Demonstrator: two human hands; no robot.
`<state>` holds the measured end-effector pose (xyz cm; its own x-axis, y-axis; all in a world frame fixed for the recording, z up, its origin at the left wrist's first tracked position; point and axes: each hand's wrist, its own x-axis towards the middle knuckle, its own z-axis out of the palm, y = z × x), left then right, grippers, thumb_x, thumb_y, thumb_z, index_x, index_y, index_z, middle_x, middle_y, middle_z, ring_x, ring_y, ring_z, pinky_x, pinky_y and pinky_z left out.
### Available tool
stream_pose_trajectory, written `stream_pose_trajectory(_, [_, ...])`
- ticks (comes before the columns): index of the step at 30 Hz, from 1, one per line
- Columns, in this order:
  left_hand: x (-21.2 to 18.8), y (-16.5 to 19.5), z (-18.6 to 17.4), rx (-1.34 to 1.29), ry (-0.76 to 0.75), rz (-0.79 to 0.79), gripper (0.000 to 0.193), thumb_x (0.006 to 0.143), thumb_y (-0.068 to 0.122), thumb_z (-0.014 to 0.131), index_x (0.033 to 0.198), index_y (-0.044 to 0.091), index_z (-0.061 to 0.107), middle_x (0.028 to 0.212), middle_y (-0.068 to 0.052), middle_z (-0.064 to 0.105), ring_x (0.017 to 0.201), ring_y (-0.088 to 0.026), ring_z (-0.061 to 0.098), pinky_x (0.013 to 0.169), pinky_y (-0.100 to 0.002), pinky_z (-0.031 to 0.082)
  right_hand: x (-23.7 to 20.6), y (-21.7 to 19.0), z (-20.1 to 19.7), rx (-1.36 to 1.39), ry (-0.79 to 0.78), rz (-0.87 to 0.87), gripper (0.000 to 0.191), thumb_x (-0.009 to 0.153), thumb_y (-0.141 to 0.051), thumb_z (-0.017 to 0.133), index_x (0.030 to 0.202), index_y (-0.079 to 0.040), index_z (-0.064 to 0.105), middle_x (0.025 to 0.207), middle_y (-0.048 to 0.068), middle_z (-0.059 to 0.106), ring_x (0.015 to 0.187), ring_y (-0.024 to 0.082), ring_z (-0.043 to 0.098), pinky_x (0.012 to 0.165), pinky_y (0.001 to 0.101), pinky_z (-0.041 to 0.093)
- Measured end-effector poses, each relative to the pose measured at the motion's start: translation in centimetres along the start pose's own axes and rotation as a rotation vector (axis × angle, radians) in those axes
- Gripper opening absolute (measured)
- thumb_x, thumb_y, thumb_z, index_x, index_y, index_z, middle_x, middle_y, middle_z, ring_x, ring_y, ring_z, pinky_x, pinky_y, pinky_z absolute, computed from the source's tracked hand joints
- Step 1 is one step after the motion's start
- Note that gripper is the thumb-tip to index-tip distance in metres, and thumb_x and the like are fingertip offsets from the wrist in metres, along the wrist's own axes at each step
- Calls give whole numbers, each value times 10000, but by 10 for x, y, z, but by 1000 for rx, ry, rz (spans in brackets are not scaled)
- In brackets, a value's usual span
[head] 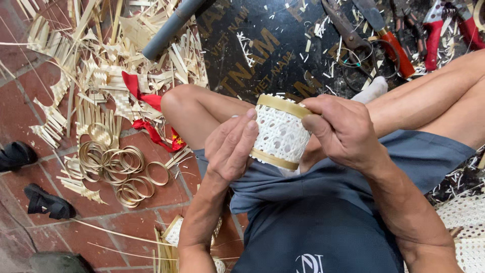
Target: The person sits on the workshop floor and weaves thin bamboo strips around a gray cylindrical form to build the body of a woven basket. They trim strip ends with a knife, tuck and press the woven strips into place, and shape the basket body over the form.
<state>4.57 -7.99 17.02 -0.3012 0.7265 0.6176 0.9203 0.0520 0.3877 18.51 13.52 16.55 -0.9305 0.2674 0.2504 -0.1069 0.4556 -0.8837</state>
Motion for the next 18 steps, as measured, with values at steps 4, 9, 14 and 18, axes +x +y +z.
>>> stream_pose_trajectory(4, [-4,-21,39,80,-53,-150,299,911,-51,637,1208,-75,620,1109,-228,723,884,-328,721,757,-426,608,14,39,9,-142,58,98,224,1082,-92,616,1265,37,635,1059,183,677,904,295,685,798,370,546])
stream_pose_trajectory(9, [8,-81,129,286,-375,-576,69,916,68,589,855,52,614,757,-165,704,689,-386,701,592,-509,540,65,121,14,-273,-144,109,465,915,-305,776,1237,15,672,1065,190,693,958,368,679,788,446,536])
stream_pose_trajectory(14, [4,-115,183,238,-350,-605,102,901,73,574,824,27,623,778,-209,705,731,-424,708,631,-535,552,107,172,52,-868,-346,151,150,791,-153,756,891,-42,754,858,215,728,807,399,720,674,491,561])
stream_pose_trajectory(18, [0,-124,189,227,-364,-609,62,865,37,582,835,7,626,771,-220,703,747,-442,708,638,-540,556,111,185,65,-955,-336,41,105,730,-105,741,820,-56,766,789,207,736,704,374,738,582,474,573])
